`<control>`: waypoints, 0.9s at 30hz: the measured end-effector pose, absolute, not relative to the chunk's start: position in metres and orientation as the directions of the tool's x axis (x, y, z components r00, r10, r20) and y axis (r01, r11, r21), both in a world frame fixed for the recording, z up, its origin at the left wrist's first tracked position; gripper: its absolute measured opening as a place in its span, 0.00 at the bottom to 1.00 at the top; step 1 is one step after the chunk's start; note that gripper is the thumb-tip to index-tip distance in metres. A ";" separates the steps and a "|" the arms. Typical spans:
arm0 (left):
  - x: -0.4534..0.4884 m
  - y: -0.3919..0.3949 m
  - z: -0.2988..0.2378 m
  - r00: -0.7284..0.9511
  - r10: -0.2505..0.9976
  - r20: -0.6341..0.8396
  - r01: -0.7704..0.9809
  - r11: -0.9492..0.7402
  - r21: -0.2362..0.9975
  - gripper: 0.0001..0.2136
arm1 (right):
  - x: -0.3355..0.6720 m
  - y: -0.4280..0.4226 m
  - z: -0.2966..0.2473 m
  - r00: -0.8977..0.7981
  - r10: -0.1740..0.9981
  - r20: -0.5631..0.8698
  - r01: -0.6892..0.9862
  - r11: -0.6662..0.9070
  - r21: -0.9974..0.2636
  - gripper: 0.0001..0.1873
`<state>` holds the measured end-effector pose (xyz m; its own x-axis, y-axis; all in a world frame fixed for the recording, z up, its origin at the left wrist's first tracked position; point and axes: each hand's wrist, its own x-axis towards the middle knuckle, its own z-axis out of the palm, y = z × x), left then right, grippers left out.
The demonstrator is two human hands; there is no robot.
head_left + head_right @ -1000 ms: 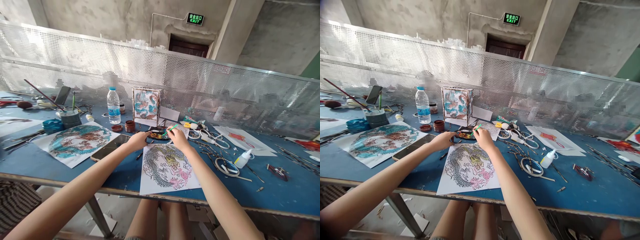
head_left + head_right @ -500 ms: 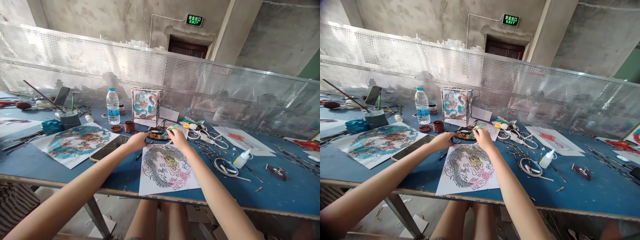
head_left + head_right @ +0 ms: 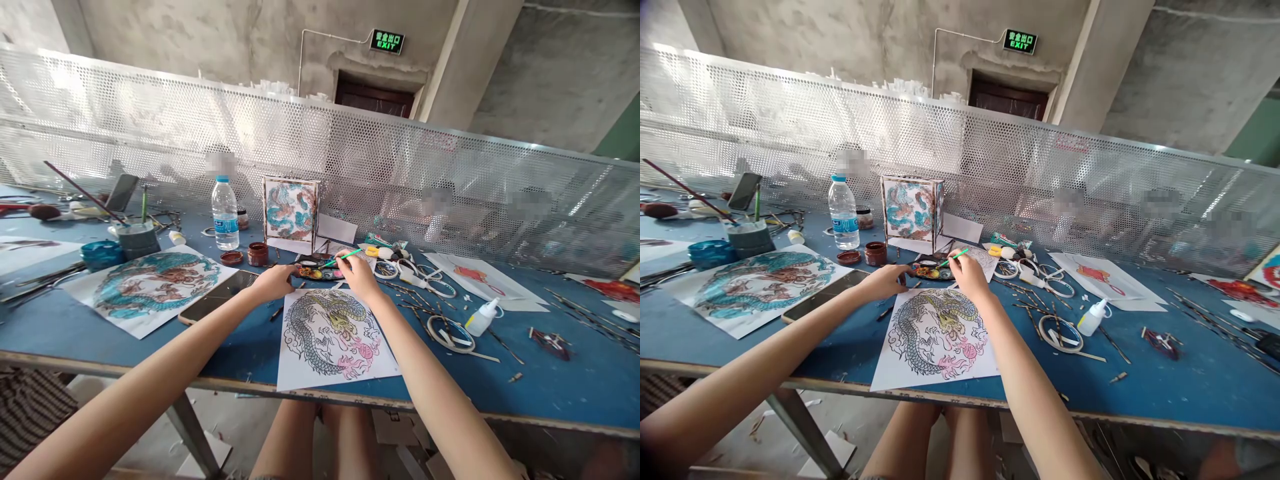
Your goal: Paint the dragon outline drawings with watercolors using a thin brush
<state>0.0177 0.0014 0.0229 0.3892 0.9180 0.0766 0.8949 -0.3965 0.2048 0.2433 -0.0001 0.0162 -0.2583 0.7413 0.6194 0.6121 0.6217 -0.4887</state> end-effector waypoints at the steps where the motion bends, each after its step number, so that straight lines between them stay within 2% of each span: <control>1: 0.018 0.001 0.023 0.389 0.918 0.072 0.896 -0.396 0.203 0.19 | 0.244 0.000 0.016 -0.261 0.746 0.613 0.609 0.620 -0.495 0.11; 4: 0.017 0.000 0.025 0.379 0.923 0.060 0.906 -0.383 0.182 0.20 | 0.246 0.000 0.017 -0.282 0.761 0.584 0.613 0.611 -0.501 0.10; 8: 0.016 0.000 0.025 0.391 0.914 0.107 0.913 -0.400 0.086 0.22 | 0.250 0.001 0.018 -0.246 0.746 0.619 0.575 0.626 -0.526 0.10; 11: 0.014 0.002 0.023 0.402 0.909 0.105 0.911 -0.409 0.052 0.20 | 0.250 0.000 0.017 -0.268 0.745 0.611 0.558 0.637 -0.532 0.10; 15: 0.012 0.006 0.020 0.425 0.902 0.074 0.903 -0.429 0.040 0.15 | 0.250 -0.003 0.019 -0.294 0.739 0.606 0.591 0.639 -0.493 0.10; 21: 0.012 0.009 0.016 0.408 0.910 0.077 0.911 -0.411 0.032 0.13 | 0.249 -0.016 0.030 -0.144 0.691 0.708 0.615 0.623 -0.483 0.13; 24: 0.012 0.009 0.016 0.404 0.911 0.082 0.911 -0.409 0.048 0.13 | 0.242 -0.026 0.033 -0.170 0.681 0.712 0.590 0.650 -0.480 0.13; 27: 0.011 0.010 0.015 0.406 0.910 0.088 0.909 -0.412 0.070 0.12 | 0.233 -0.037 0.035 -0.268 0.664 0.698 0.568 0.694 -0.442 0.13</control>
